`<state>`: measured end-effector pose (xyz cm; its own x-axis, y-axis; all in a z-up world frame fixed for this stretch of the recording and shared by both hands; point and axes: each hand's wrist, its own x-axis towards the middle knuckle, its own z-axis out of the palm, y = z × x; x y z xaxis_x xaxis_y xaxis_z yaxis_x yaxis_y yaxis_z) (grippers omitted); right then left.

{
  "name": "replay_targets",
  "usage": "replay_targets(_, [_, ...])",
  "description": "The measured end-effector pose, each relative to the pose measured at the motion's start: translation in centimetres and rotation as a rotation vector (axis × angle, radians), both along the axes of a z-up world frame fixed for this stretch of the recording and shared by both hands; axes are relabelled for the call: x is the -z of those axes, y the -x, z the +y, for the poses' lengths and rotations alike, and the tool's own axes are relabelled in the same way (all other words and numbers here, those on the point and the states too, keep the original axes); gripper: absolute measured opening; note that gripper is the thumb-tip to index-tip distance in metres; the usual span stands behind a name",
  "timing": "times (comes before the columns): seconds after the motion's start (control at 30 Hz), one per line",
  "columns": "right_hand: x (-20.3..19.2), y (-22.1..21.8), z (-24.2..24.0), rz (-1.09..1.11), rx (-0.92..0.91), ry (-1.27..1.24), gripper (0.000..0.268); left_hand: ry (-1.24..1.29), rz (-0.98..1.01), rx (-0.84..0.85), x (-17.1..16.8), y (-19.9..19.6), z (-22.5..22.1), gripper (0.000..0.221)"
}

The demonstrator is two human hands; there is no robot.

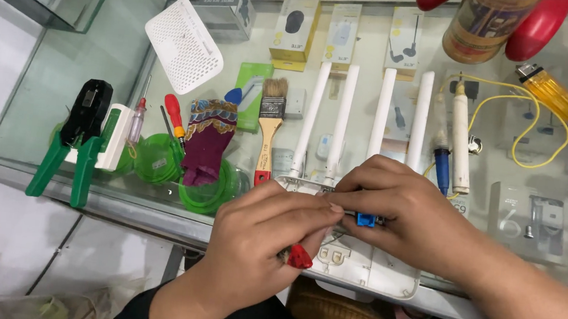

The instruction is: Cleaning a router circuit board with a brush and assembling it into the plastic casing

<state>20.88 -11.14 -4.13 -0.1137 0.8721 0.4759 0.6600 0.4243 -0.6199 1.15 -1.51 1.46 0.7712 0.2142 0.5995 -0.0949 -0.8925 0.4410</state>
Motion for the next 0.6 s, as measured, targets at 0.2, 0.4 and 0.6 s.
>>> replay_targets(0.2, [-0.2,0.0,0.0,0.038,-0.006,0.022,0.024,0.018,-0.029,0.016,0.8,0.2,0.0,0.016])
replay_targets(0.4, [-0.4,0.1,0.0,0.034,0.001,0.029,0.022,0.038,-0.018,0.033,1.1,0.3,0.1,0.015])
replay_targets(0.6, [0.3,-0.2,0.0,0.056,0.009,0.052,0.028,0.029,0.006,-0.017,1.0,0.3,0.3,0.016])
